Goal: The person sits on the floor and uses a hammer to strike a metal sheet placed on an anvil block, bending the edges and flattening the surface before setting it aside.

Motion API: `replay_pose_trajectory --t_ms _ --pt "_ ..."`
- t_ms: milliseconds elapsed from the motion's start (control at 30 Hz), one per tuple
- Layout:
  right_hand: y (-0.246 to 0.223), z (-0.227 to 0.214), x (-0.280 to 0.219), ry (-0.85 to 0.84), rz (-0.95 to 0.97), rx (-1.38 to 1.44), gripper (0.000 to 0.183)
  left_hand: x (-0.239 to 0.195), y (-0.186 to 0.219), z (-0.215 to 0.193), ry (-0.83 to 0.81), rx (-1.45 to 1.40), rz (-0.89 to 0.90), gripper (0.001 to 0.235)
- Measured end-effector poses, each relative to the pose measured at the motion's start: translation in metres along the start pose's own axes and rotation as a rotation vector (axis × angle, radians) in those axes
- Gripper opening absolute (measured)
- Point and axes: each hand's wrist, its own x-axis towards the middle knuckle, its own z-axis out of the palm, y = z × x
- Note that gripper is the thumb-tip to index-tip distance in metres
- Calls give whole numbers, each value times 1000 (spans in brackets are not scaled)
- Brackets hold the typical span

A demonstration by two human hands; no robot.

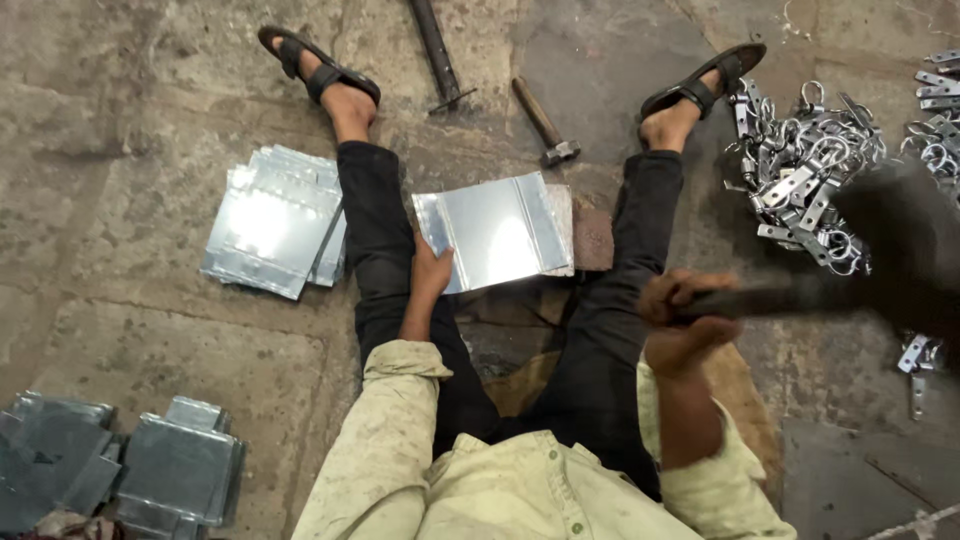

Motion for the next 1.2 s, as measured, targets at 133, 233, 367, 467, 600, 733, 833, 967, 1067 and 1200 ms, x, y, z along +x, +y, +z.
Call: replay_pose_trajectory --t_ms 133,233,367,467,600,733,833,967,1067,1200 --pt "91 -19 -57 -35 198 -576 37 -3 -6 0 -20 1 -73 67" --pt "135 -35 -83 -197 457 -907 32 2 0 3 -12 37 -83 74" --pt "100 -37 -50 -99 788 -565 34 2 -5 1 -9 -37 24 69" --pt "28 -23 -11 -24 579 -277 38 -3 -8 2 -9 -22 20 69" --pt "-21 15 14 1 21 4 44 -18 4 -5 -22 10 -23 59" --pt "40 21 -21 26 21 -341 40 -22 15 -9 -23 9 -37 58" --pt "91 4 -62 -117 412 -828 37 -17 13 -6 -13 -1 -17 61" --pt "88 -11 -58 -94 926 -694 32 -15 10 -7 -10 -3 -11 64" --pt "51 -23 -30 -119 563 -689 46 -18 12 -8 -31 5 -36 58" --pt "1 -22 3 104 210 -58 44 -24 18 -11 -33 -7 -50 55"
